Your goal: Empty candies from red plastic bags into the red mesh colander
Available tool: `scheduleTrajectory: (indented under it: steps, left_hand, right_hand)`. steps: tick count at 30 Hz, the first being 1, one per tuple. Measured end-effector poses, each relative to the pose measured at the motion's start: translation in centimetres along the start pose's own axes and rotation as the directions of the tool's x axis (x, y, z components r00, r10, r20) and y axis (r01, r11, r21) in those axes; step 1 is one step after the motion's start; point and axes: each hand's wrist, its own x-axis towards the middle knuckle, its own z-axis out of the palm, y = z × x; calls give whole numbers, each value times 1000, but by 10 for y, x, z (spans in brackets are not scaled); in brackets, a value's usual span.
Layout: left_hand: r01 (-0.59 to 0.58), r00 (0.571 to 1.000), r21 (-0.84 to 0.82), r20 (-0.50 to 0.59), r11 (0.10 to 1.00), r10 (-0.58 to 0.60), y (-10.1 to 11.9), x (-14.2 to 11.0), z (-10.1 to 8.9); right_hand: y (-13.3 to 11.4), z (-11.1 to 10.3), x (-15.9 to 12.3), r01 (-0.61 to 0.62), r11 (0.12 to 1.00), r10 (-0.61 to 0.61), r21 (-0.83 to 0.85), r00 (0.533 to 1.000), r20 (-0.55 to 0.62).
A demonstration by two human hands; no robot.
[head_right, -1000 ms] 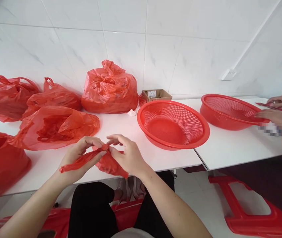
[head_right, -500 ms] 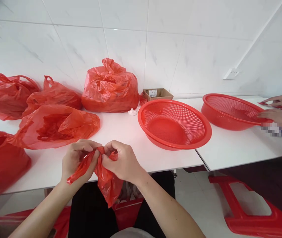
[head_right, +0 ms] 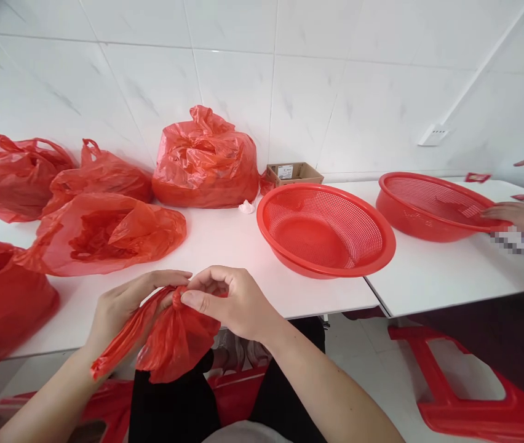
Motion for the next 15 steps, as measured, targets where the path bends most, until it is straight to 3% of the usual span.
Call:
scheduleTrajectory:
  steps: [4,6,8,10,12,14,15]
  left_hand:
    - [71,986,-142,160,987,-48,-4,0,-9]
    - [155,954,-191,283,969,-97,-3,-1,-14]
    - [215,910,-209,398,954,-118,-1,0,-18]
    - [218,885,-200,454,955,-107,2,1,-20]
    - [179,885,-180,459,967,-78,5,4,-20]
    - [112,897,-157,442,981,-32,7,7,-20]
    - [76,900,-145,435,986,-5,7,9,-20]
  right_hand:
    - [-11,-3,-7,-26,982,36,-188,998,52]
    - [-14,-3,-9,-2,956,26,-292,997,77]
    - [-16,-2,-11,97,881,-50,-463,992,113]
    - [-18,0,-14,277,655,-214,-703,960,179]
    - [-20,1,-16,419,261,-355,-870,879,318]
    - [-24,1,-19,467,-74,-387,-881,801,456]
    - [-26,0,-20,472,-164,-377,-866,782,497]
